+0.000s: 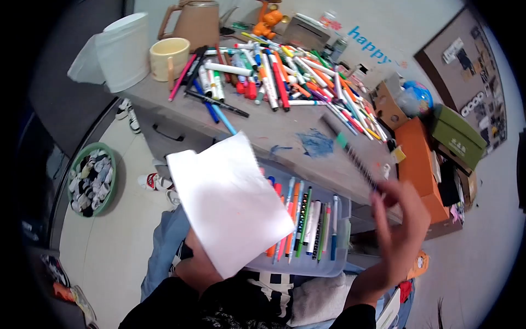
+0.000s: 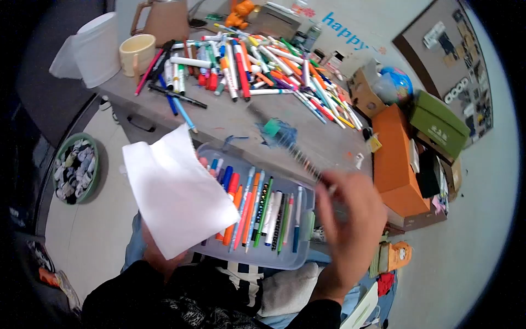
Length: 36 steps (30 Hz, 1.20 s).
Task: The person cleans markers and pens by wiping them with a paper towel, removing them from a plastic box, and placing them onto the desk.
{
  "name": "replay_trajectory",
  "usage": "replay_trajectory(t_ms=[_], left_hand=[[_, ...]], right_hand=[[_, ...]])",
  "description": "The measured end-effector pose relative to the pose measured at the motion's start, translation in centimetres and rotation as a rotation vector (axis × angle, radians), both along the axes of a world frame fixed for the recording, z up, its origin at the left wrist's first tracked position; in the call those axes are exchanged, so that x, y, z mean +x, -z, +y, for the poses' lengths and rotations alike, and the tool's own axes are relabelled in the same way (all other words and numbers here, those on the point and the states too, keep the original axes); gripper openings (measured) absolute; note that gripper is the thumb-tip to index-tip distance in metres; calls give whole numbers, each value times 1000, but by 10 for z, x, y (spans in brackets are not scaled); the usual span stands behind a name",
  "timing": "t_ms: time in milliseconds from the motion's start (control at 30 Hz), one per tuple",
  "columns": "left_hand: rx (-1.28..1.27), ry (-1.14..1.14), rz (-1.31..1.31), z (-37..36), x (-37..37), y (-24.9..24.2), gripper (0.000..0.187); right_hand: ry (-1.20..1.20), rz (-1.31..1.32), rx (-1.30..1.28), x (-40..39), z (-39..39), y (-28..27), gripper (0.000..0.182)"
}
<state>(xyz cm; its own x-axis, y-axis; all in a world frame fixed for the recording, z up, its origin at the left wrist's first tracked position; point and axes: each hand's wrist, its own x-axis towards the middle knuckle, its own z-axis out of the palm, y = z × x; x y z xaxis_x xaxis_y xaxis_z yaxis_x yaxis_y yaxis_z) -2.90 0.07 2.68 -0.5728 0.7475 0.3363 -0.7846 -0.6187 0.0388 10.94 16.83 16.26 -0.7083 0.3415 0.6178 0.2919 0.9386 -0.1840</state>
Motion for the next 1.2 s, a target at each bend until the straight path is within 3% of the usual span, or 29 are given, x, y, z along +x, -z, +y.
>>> replay_trajectory(t_ms=[67,133,167,200,233,267,400,467,500,600,633,733,767,900,967,1033,1200], left_hand=[[-51,-11,45,-1,1,2,66],[-117,-24,102,-2,3,3,64],[-156,-25,143,-3,3,3,64],[-193,-29,175,-6,5,4,63],[-224,-30,199,-8,7,4,62],[-255,-34,219,-9,9,6,62],[-354,-71,292,-8,7,7,59],[-293,-79,241,-3,5,2,57],[-118,-30,146,3,3,-3,52],[-258,-181,56,10,5,-18,38],[-61,-170,118,11,-3,-7,39],[175,-218,169,13,-6,6,27],[175,-208,178,12,-9,7,27],[362,-418,668,9,-20,13,27],[395,-434,794,8,-22,17,28],[384,-402,760,8,-20,19,25],[389,-363,703,10,-17,21,43]], right_hand=[[-66,-89,-51,10,-38,4,21],[-279,-168,-42,20,-51,11,22],[-338,-98,-114,22,-59,21,28],[-456,-142,-22,21,-62,25,26],[-418,-87,-167,19,-70,34,24],[-376,-32,-311,14,-79,44,33],[-385,75,-398,-9,-91,80,36],[-281,196,-482,-19,-97,90,26],[-253,193,-457,-24,-96,92,28],[-260,131,-480,-29,-92,96,31],[-288,139,-472,-31,-91,97,30],[-392,92,-492,-34,-86,99,29],[-391,92,-536,-32,-89,100,30],[-412,169,-538,-27,-95,117,35],[-417,168,-530,-23,-90,117,36],[-411,100,-574,-18,-84,121,36],[-488,0,-557,-18,-75,125,26]])
